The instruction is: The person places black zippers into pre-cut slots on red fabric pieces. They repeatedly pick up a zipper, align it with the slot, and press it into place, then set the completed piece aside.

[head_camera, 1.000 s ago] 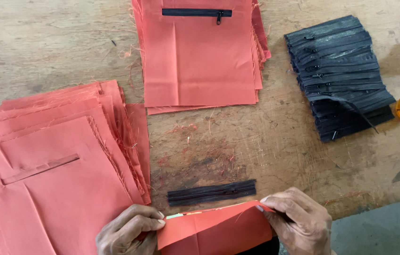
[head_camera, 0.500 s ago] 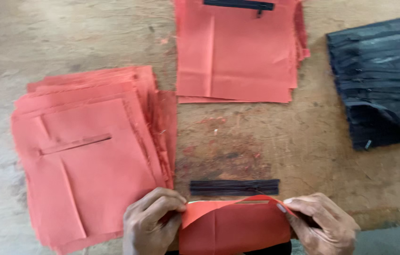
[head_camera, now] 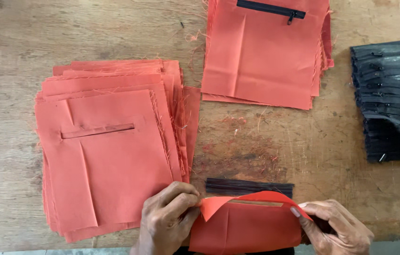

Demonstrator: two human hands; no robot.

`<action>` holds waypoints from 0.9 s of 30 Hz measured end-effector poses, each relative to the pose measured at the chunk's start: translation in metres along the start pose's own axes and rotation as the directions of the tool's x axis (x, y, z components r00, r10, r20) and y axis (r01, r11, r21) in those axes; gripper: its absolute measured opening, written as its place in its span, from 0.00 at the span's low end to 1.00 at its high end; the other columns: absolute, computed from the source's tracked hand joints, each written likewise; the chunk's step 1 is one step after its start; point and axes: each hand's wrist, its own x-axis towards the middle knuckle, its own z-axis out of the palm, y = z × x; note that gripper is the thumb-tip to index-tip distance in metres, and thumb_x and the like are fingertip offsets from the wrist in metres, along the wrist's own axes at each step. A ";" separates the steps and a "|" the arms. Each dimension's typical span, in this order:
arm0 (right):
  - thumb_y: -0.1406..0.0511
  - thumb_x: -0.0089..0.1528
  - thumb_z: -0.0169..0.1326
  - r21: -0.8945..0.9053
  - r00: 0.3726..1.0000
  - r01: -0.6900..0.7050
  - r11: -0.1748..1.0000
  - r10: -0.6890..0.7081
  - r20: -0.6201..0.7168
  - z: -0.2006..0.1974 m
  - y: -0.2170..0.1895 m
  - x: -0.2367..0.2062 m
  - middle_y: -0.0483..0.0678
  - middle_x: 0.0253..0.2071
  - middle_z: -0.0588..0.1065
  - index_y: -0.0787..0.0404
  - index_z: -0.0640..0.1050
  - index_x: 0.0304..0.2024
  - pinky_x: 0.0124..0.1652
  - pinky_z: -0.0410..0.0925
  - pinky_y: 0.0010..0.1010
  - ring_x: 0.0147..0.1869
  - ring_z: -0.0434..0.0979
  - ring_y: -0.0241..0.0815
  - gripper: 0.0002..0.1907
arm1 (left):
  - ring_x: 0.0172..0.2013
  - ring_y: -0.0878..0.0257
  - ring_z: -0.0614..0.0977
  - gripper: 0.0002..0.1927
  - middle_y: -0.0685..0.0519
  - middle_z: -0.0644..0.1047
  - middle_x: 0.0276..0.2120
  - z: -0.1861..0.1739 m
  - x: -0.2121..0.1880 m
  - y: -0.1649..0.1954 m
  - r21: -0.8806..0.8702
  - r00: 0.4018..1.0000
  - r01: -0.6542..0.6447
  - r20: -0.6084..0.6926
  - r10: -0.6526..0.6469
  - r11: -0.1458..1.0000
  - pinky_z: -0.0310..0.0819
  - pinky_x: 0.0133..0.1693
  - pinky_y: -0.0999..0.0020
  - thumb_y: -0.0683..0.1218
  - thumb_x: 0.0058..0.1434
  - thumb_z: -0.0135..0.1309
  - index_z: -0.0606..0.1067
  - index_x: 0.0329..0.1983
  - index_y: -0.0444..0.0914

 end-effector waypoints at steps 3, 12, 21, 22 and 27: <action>0.69 0.48 0.69 -0.034 1.000 -0.003 0.999 0.003 0.005 -0.001 0.001 -0.001 0.46 0.30 0.81 0.60 0.82 0.33 0.33 0.71 0.22 0.34 0.82 0.33 0.12 | 0.32 0.58 0.85 0.13 0.54 0.79 0.33 0.002 -0.001 -0.001 -0.009 1.000 0.003 -0.006 -0.003 1.000 0.80 0.33 0.67 0.34 0.42 0.67 0.76 0.28 0.38; 0.73 0.50 0.66 0.031 0.984 0.176 0.984 -0.175 -0.043 0.001 -0.009 0.007 0.46 0.31 0.78 0.61 0.80 0.34 0.37 0.71 0.23 0.34 0.81 0.35 0.10 | 0.31 0.59 0.85 0.14 0.54 0.81 0.32 -0.002 -0.004 -0.011 0.087 0.999 -0.037 0.018 0.035 0.996 0.79 0.32 0.67 0.36 0.37 0.67 0.77 0.27 0.40; 0.70 0.50 0.69 0.073 0.998 0.042 0.996 -0.045 0.043 -0.003 -0.021 0.011 0.44 0.28 0.80 0.60 0.81 0.31 0.26 0.68 0.21 0.27 0.77 0.32 0.09 | 0.29 0.65 0.86 0.12 0.56 0.81 0.27 -0.002 -0.001 -0.013 0.079 0.998 0.064 -0.014 -0.063 0.995 0.79 0.31 0.74 0.34 0.34 0.64 0.78 0.22 0.39; 0.70 0.50 0.69 0.069 0.998 0.045 0.997 -0.048 0.038 -0.003 -0.021 0.012 0.44 0.28 0.80 0.60 0.81 0.31 0.26 0.68 0.21 0.27 0.77 0.32 0.09 | 0.28 0.66 0.86 0.12 0.56 0.81 0.26 -0.003 0.000 -0.012 0.080 0.996 0.086 -0.008 -0.086 0.993 0.79 0.31 0.75 0.34 0.34 0.64 0.78 0.22 0.40; 0.69 0.51 0.69 0.063 0.999 0.040 0.997 -0.041 0.017 -0.003 -0.024 0.016 0.46 0.30 0.81 0.61 0.81 0.32 0.28 0.70 0.22 0.28 0.79 0.33 0.09 | 0.30 0.66 0.86 0.12 0.55 0.81 0.26 -0.005 0.002 -0.011 0.058 0.990 0.140 -0.024 -0.139 0.988 0.79 0.33 0.75 0.33 0.33 0.63 0.78 0.21 0.39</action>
